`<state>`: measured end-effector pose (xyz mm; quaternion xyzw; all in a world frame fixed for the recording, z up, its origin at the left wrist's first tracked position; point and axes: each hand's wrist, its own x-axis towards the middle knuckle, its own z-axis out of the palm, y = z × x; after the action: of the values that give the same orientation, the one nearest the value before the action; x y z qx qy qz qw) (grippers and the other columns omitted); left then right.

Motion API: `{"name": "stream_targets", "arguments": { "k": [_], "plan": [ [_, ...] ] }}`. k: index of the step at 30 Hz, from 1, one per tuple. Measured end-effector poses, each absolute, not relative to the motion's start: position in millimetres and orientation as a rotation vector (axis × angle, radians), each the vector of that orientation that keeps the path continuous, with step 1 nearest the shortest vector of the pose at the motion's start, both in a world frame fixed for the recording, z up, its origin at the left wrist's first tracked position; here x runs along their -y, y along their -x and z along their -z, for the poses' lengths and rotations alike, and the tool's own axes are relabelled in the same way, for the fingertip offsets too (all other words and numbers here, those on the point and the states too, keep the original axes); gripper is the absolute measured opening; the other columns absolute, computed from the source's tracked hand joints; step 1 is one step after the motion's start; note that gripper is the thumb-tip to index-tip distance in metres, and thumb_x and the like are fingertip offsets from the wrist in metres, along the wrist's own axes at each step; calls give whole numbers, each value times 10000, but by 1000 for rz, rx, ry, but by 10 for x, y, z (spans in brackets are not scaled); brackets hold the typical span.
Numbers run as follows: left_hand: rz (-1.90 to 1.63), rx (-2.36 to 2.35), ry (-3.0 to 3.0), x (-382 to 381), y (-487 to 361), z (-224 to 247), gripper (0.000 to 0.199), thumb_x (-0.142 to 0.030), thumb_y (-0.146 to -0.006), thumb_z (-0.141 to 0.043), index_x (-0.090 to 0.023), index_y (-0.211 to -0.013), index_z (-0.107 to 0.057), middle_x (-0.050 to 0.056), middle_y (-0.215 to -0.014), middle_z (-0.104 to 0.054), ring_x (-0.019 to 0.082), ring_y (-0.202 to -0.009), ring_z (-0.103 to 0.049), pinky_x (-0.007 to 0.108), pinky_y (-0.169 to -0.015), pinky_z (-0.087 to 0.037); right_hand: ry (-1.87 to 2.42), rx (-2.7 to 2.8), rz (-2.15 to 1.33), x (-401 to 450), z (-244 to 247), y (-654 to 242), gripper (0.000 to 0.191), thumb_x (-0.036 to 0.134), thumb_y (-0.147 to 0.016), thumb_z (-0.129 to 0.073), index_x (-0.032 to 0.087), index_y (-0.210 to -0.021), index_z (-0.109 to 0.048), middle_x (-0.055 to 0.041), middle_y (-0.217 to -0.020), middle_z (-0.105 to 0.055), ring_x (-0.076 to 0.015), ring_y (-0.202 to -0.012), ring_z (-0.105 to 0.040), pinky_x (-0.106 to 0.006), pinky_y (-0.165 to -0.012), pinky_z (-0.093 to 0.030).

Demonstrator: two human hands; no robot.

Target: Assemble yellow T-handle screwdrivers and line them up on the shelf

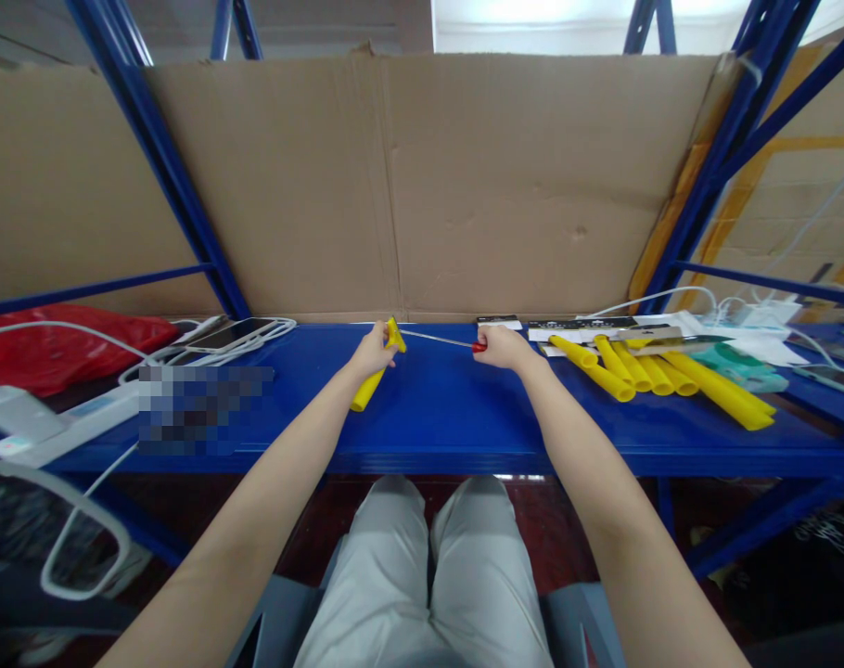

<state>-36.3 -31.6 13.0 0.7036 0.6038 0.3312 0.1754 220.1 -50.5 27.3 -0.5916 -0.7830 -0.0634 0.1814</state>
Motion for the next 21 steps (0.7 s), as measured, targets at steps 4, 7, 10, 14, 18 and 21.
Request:
{"name": "stream_targets", "arguments": {
  "k": [4,7,10,14,18,21],
  "plan": [
    [-913,-1715,-2003,338,357,-144,276,-106,-861,-516,-156,-1115,-422,117,-1002,-671,160,-645,-691,228,-565,-496,1671,2215,173,507,-277,-2203,212,248,-654,-581,229,-605,-376,7,-606,-527,-133,-583,-449,-238,-545,-286],
    [-905,-1716,-2005,337,353,-144,275,-108,-864,-512,-158,-1118,-420,118,-1007,-672,160,-655,-693,226,-565,-496,1662,2221,180,503,-278,-2205,211,246,-656,-581,229,-605,-376,7,-605,-528,-133,-581,-450,-239,-545,-284],
    [-893,-1721,-2009,332,350,-141,272,-107,-865,-510,-156,-1116,-417,121,-1018,-672,159,-663,-693,221,-560,-491,1670,2228,188,499,-278,-2201,194,242,-654,-581,227,-609,-392,7,-601,-527,-135,-580,-453,-242,-545,-284],
    [-889,-1718,-2020,338,352,-144,279,-107,-866,-507,-155,-1125,-415,123,-1023,-670,155,-660,-691,220,-562,-489,1683,2235,201,504,-280,-2195,143,242,-657,-578,222,-628,-440,1,-609,-547,-141,-586,-470,-246,-550,-293],
    [-883,-1712,-2028,349,356,-147,285,-107,-866,-504,-152,-1132,-416,125,-1029,-669,152,-655,-687,218,-554,-484,1694,2249,210,516,-283,-2194,96,263,-675,-578,214,-660,-497,-15,-646,-590,-150,-610,-506,-248,-566,-313],
    [-884,-1710,-2025,348,357,-145,288,-109,-864,-501,-159,-1135,-416,112,-1021,-674,148,-660,-687,216,-559,-489,1709,2267,207,534,-295,-2186,80,288,-692,-570,210,-694,-551,-26,-689,-629,-166,-658,-549,-252,-596,-334]
  ]
}}
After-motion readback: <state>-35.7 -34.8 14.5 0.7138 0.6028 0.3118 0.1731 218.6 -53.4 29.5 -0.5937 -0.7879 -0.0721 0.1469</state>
